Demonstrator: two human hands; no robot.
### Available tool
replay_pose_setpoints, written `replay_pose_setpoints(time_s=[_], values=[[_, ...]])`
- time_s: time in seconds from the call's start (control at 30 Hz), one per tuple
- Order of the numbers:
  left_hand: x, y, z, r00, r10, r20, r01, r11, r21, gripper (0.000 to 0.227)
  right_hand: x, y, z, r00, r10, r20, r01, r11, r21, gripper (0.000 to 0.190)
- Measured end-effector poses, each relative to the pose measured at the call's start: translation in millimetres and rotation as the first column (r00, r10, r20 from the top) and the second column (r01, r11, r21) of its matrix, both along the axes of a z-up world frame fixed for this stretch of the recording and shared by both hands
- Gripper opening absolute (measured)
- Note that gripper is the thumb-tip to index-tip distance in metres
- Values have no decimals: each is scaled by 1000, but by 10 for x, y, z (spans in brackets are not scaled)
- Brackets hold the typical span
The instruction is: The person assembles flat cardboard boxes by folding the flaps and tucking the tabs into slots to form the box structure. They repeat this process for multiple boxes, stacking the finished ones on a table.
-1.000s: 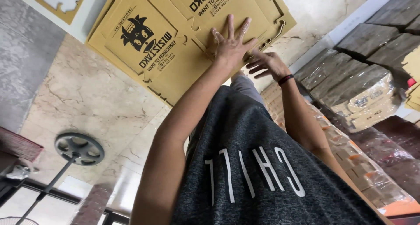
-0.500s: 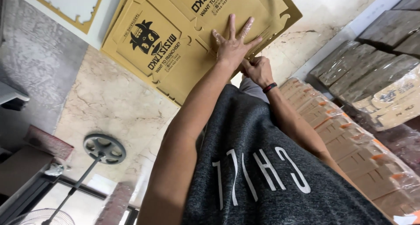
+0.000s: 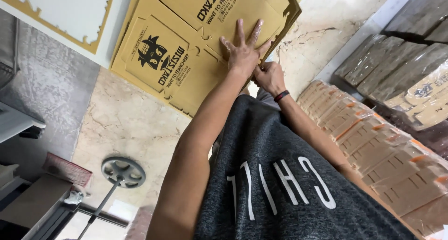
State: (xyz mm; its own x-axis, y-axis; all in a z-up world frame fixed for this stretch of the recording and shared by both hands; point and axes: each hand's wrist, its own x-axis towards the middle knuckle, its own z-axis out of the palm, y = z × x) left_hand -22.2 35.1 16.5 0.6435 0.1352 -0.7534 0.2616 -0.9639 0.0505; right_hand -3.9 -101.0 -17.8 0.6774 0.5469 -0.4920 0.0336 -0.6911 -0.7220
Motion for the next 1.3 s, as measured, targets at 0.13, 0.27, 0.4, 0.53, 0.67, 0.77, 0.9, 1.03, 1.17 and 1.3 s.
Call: replay_pose_setpoints(time_s=[0.13,0.27,0.4,0.53,0.67,0.77,0.9,1.03,1.17,1.3], values=[[12,156,339,999,11,-40,-17,988,-153,105,196,-32,403,789,-181,-587,110,982,-155,41],[-19,263,304,988,153,31,-141,959,-245,97,213,7,558,582,-78,-810,-127,974,-185,69],[-82,65,84,987,158,-37,-160,985,-61,107,-140,-53,84,586,-136,-798,87,991,-105,40],[-156,-52,-34,990,138,32,-138,990,5,114,-260,-11,302,835,-74,-545,31,996,-87,24],[-16,191,371,980,185,-74,-195,967,-162,104,-481,-18,-11,451,-417,-789,495,853,-168,28],[-30,339,417,989,140,-55,-148,973,-176,107,-569,23,31,433,-508,-745,554,802,-225,33],[-110,296,54,998,59,20,-57,993,-104,108,-532,112,36,402,-564,-722,627,743,-232,48],[-102,283,70,997,81,-3,-81,989,-124,106,-487,123,59,305,-561,-769,667,702,-248,24],[-57,291,47,998,69,-11,-70,991,-112,103,-430,119,40,317,-524,-790,623,743,-243,28],[-114,220,-45,998,64,11,-63,995,-80,110,-597,93,-87,439,-540,-718,648,744,-163,22]])
